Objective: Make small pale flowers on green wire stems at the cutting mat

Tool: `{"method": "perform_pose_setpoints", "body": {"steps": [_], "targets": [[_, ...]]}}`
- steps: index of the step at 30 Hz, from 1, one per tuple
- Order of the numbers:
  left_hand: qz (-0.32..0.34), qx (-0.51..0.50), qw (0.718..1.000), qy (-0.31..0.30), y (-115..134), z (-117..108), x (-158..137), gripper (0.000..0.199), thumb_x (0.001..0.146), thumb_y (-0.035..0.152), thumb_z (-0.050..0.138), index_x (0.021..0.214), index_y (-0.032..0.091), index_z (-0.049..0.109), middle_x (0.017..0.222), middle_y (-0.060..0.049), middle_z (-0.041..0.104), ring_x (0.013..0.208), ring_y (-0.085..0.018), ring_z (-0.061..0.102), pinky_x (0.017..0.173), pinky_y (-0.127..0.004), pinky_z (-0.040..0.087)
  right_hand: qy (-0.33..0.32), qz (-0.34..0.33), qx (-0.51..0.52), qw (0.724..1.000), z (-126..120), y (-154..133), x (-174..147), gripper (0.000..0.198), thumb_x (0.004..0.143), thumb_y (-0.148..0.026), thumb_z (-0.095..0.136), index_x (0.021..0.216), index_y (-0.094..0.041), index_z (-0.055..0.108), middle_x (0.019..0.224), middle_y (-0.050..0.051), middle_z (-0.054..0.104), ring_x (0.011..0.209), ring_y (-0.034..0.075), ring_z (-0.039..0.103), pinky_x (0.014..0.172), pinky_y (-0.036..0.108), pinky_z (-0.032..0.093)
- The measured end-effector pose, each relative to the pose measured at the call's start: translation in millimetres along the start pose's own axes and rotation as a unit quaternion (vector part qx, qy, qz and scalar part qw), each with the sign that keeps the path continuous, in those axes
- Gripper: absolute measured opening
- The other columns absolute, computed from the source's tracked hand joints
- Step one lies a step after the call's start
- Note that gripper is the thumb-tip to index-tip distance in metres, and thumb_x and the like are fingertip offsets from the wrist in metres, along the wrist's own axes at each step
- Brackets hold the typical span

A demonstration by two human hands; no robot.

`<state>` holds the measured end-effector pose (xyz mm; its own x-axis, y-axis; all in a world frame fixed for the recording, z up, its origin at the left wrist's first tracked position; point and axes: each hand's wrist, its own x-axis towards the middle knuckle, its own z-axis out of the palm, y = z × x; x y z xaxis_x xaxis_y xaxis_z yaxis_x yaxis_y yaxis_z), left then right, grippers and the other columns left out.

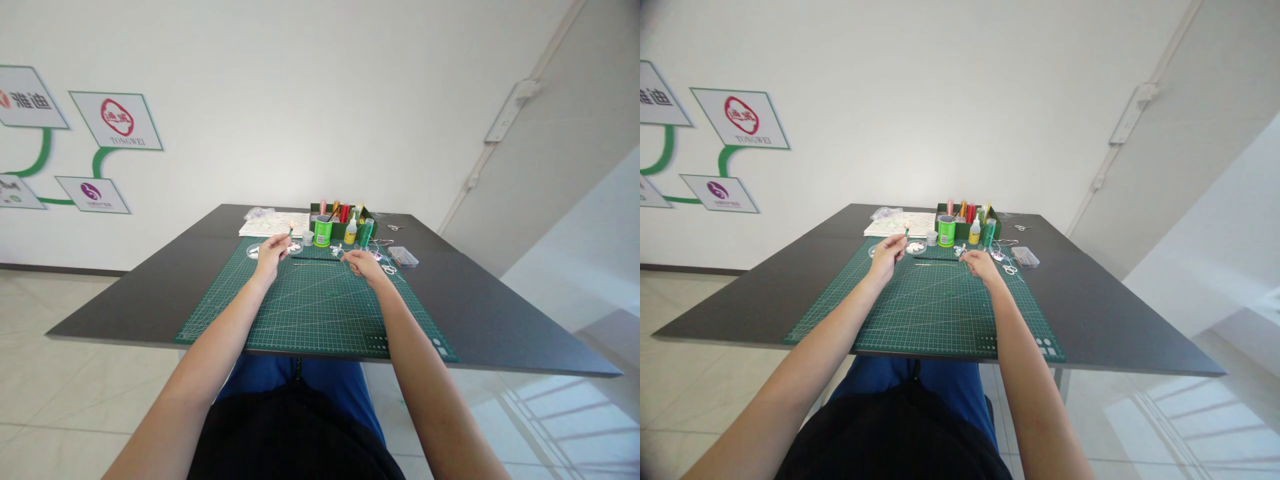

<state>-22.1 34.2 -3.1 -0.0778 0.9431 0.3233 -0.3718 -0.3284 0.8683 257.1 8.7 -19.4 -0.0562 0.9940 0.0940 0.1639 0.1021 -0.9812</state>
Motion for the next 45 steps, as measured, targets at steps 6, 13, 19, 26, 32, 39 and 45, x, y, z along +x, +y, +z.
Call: {"method": "perform_pose_setpoints", "body": {"steps": [6, 13, 19, 26, 32, 39, 45], "targets": [[0.005, 0.006, 1.0, -0.002, 2, 3, -2, 0.035, 0.06, 0.03, 0.087, 0.087, 0.012, 0.075, 0.065, -0.001, 0.065, 0.049, -0.005, 0.045, 0.042, -0.019, 0.026, 0.184, -0.002, -0.282, 0.942, -5, 4, 3, 0.024, 0.083, -0.026, 0.058, 0.066, -0.015, 0.07, 0.058, 0.003, 0.061, 0.056, 0.015, 0.053, 0.058, 0.027, 0.037], [-0.002, 0.019, 1.0, -0.004, 1, 2, -3, 0.037, 0.061, 0.033, 0.087, 0.089, 0.013, 0.075, 0.065, -0.002, 0.066, 0.049, -0.006, 0.045, 0.043, -0.019, 0.026, 0.282, 0.016, -0.333, 0.9, -11, 8, 2, 0.019, 0.086, -0.023, 0.058, 0.088, -0.016, 0.075, 0.081, 0.011, 0.074, 0.078, 0.024, 0.067, 0.074, 0.033, 0.047], [-0.003, 0.046, 0.998, -0.037, -1, 5, -5, 0.041, 0.06, 0.038, 0.088, 0.09, 0.013, 0.075, 0.065, -0.002, 0.066, 0.049, -0.006, 0.045, 0.044, -0.02, 0.026, 0.233, -0.094, -0.242, 0.937, -1, 4, 4, 0.03, 0.082, -0.025, 0.063, 0.109, -0.014, 0.071, 0.098, 0.011, 0.075, 0.078, 0.02, 0.066, 0.081, 0.036, 0.052], [-0.024, 0.096, 0.991, -0.087, -5, 12, -12, 0.041, 0.061, 0.039, 0.087, 0.09, 0.013, 0.076, 0.066, -0.002, 0.068, 0.051, -0.009, 0.049, 0.047, -0.022, 0.032, 0.059, -0.119, -0.077, 0.988, 23, 6, 3, 0.049, 0.081, -0.035, 0.067, 0.126, -0.019, 0.061, 0.128, 0.014, 0.067, 0.049, 0.007, 0.053, 0.047, 0.025, 0.048], [-0.01, 0.136, 0.982, -0.131, -11, 16, -17, 0.039, 0.065, 0.04, 0.085, 0.092, 0.014, 0.076, 0.073, -0.004, 0.07, 0.063, -0.015, 0.06, 0.055, -0.026, 0.042, -0.079, -0.127, -0.045, 0.988, 40, -4, -10, 0.061, 0.082, -0.032, 0.069, 0.141, -0.023, 0.054, 0.149, 0.018, 0.054, 0.05, 0.005, 0.057, 0.035, 0.018, 0.04], [-0.01, 0.148, 0.972, -0.181, -14, 20, -22, 0.037, 0.067, 0.042, 0.084, 0.09, 0.015, 0.076, 0.071, -0.004, 0.07, 0.064, -0.016, 0.062, 0.055, -0.026, 0.044, -0.176, -0.087, 0.01, 0.98, 53, -7, -16, 0.071, 0.083, -0.024, 0.07, 0.148, -0.027, 0.042, 0.156, 0.02, 0.045, 0.05, 0.007, 0.065, 0.032, 0.018, 0.041], [-0.007, 0.162, 0.967, -0.198, -13, 23, -26, 0.035, 0.071, 0.041, 0.082, 0.093, 0.014, 0.076, 0.07, -0.003, 0.069, 0.059, -0.013, 0.057, 0.056, -0.026, 0.044, -0.216, -0.066, 0.029, 0.974, 59, -5, -18, 0.068, 0.082, -0.027, 0.074, 0.144, -0.022, 0.043, 0.144, 0.019, 0.059, 0.05, 0.01, 0.068, 0.034, 0.018, 0.044]]}}
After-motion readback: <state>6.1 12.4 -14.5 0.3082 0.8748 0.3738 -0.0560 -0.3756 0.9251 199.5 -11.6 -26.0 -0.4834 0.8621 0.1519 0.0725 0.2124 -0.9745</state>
